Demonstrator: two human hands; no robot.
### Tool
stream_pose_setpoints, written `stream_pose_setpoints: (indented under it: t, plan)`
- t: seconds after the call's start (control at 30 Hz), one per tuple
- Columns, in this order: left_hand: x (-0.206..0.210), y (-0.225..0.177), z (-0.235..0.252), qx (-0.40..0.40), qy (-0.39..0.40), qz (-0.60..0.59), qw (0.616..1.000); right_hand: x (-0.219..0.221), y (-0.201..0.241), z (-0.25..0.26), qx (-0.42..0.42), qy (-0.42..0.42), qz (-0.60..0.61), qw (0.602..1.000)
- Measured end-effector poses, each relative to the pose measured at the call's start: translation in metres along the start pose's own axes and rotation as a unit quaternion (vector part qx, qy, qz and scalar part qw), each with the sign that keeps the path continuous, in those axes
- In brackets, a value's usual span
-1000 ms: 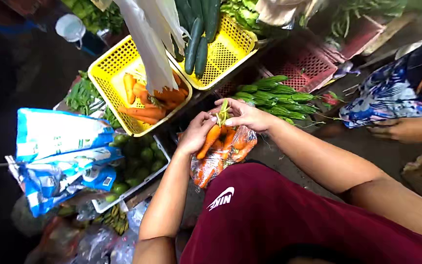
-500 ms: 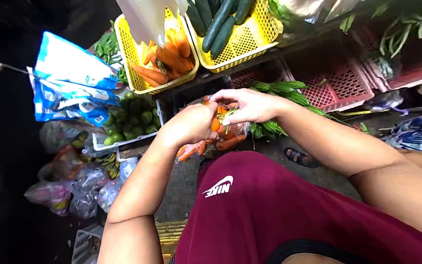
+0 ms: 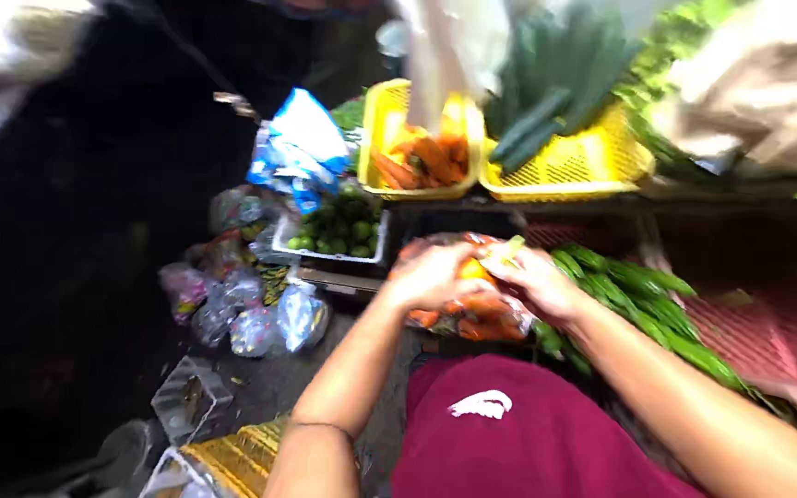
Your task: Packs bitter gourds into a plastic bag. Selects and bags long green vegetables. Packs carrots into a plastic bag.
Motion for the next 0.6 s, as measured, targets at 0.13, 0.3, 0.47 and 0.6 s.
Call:
stream_pose_setpoints:
  t: [0.13, 0.3, 0.47, 0.6]
  plan:
    - [0.008, 0.001, -0.008, 0.065, 0.002, -0.14, 0.988, 0.002, 0.014, -0.006, -0.051, 0.041, -0.174, 0.983]
    - [0.024, -0.01, -0.013, 0.03, 0.059, -0.133, 0.989, 0.004, 0.018, -0.013, -0.084, 0.135, -0.33, 0.93]
    - [0.0, -0.031, -0.031, 0.043, 0.109, 0.059, 0.991, 0.016, 0.018, -0.032, -0.009, 0.231, -0.355, 0.906]
    - [-0.057, 0.029, -0.049, -0.091, 0.023, 0.164, 0.982, -0.018, 0.037, -0.043, -0.004, 0.173, -0.229, 0.958]
Point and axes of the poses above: each hand's wrist, its own z-axis towards the middle knuckle, its own x-axis out of the palm, y = z × x, the point moved 9 cm from there along z, towards the middle knuckle, and after that the axes turned 10 degrees about z, right-handed, at the moved point
